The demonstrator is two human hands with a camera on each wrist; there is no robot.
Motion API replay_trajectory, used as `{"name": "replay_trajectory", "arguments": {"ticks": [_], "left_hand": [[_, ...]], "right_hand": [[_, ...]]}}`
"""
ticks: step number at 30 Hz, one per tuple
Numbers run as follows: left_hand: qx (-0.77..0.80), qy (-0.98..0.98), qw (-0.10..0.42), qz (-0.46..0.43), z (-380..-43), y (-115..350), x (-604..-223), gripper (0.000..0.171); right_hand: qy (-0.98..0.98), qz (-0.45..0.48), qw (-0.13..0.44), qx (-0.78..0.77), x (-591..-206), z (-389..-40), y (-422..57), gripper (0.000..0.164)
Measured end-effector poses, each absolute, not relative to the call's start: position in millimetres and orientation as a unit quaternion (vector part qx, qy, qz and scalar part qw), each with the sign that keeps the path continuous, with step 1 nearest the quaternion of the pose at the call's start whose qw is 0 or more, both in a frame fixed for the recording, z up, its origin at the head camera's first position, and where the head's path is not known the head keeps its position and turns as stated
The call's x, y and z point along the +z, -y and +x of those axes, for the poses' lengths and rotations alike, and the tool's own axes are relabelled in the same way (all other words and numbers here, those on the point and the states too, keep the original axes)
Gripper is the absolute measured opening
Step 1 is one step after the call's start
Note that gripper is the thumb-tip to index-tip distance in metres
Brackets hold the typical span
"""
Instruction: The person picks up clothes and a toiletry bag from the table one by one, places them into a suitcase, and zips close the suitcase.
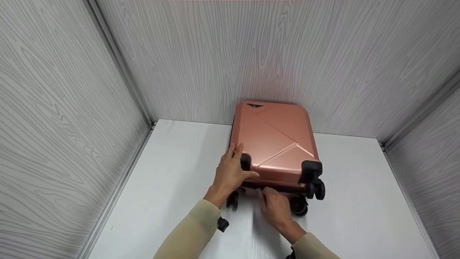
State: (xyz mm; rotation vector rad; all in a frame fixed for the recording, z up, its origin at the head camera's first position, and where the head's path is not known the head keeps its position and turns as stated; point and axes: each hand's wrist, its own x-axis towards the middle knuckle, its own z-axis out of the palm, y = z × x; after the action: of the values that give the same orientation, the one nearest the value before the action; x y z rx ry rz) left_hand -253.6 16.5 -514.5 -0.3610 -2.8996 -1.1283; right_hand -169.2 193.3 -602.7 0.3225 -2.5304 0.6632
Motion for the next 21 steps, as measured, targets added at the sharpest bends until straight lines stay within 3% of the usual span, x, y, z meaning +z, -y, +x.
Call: {"name": "replay_trajectory", "arguments": {"ticks": [21], "left_hand": [[-0.354, 0.928, 0.013, -0.115, -254.3, -16.4, -514.5, 0.119]], "right_hand": [[0.925, 0.110, 0.239, 0.275, -604.7, -168.2, -189.1, 0.018]]}}
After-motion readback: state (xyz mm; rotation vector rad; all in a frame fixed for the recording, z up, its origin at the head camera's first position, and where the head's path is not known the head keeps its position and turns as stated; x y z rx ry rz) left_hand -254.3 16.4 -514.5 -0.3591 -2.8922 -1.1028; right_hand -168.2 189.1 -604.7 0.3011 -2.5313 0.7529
